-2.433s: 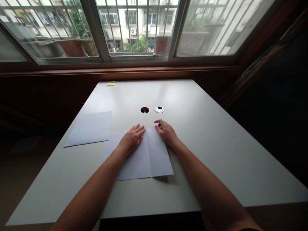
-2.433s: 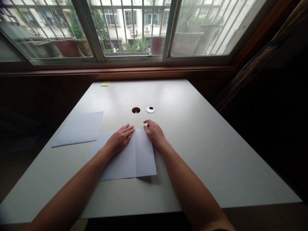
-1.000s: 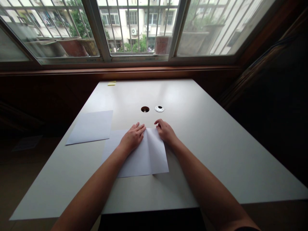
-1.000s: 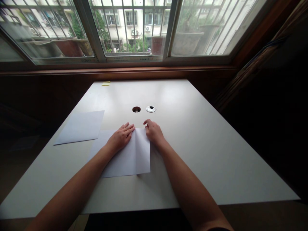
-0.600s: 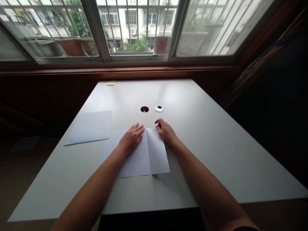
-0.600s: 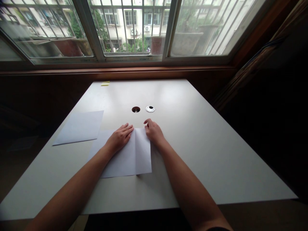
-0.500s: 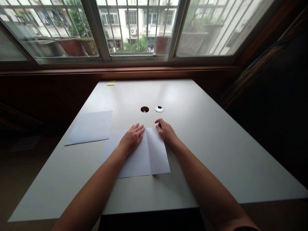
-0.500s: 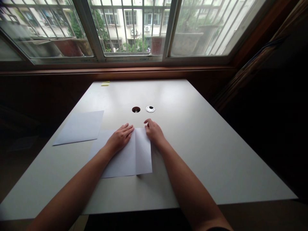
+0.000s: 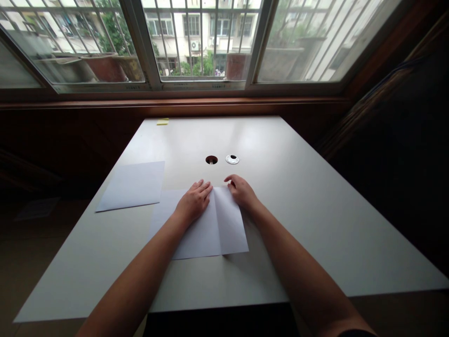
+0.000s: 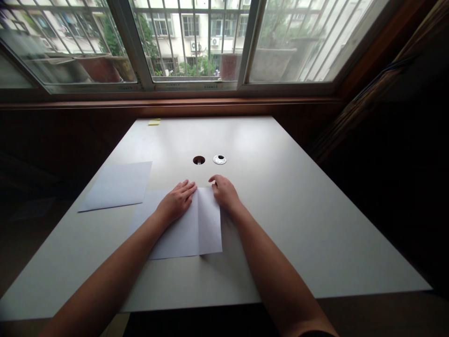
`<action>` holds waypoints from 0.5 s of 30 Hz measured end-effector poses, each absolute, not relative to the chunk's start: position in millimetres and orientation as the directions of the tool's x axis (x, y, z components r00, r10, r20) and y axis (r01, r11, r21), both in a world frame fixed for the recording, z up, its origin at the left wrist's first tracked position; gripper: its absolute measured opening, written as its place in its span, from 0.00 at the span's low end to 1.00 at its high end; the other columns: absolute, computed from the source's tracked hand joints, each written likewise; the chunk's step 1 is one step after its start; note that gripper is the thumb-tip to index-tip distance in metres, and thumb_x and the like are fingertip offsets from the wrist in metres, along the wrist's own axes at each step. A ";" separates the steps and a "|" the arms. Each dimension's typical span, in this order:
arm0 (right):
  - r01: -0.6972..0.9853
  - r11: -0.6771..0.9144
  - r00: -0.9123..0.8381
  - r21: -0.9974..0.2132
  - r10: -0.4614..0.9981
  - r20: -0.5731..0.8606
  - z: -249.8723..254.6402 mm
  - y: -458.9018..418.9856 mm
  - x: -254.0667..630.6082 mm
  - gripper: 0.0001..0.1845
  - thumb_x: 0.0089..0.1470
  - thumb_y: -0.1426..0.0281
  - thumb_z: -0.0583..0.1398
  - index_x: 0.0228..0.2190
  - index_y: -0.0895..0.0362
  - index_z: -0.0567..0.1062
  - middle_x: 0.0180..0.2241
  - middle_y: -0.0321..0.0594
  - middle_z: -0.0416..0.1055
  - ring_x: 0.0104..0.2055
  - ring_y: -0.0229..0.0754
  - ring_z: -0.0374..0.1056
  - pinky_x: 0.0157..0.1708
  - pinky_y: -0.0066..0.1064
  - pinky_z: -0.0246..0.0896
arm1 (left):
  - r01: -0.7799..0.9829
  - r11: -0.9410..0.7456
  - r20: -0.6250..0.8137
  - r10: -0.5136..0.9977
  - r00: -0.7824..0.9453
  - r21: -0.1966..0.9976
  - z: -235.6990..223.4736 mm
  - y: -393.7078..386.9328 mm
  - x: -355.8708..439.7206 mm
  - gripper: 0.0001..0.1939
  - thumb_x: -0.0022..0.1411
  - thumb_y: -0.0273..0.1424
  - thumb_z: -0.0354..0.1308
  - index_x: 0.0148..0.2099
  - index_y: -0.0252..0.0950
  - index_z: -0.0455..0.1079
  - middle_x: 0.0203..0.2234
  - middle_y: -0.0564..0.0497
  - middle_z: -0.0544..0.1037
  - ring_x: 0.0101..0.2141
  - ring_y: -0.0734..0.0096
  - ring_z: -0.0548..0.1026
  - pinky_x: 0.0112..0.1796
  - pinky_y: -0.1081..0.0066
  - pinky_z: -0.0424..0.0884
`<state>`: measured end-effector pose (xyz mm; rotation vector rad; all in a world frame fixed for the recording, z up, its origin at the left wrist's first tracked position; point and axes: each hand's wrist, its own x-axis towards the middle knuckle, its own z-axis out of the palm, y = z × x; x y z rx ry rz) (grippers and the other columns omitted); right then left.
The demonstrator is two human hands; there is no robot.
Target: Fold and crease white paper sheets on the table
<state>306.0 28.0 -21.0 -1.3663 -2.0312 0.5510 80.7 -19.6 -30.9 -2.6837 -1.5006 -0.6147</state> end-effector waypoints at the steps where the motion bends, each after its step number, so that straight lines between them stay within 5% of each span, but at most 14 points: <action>1: 0.671 0.381 -0.273 -0.636 0.925 0.266 -21.3 27.8 305.9 0.14 0.56 0.75 0.53 0.41 0.54 0.73 0.36 0.40 0.72 0.39 0.44 0.66 0.44 0.35 0.59 | 0.821 -0.542 0.338 0.818 0.465 0.183 -30.5 -19.5 80.9 0.22 0.70 0.29 0.47 0.63 0.35 0.66 0.62 0.45 0.67 0.64 0.55 0.61 0.64 0.53 0.58; 15: 0.680 0.373 -0.255 -0.632 0.928 0.272 -22.5 25.0 305.6 0.12 0.56 0.75 0.53 0.40 0.54 0.71 0.33 0.39 0.69 0.39 0.44 0.65 0.43 0.34 0.59 | 0.828 -0.521 0.315 0.837 0.448 0.207 -28.7 -20.5 81.5 0.22 0.70 0.28 0.47 0.63 0.34 0.67 0.63 0.45 0.66 0.64 0.54 0.60 0.64 0.53 0.57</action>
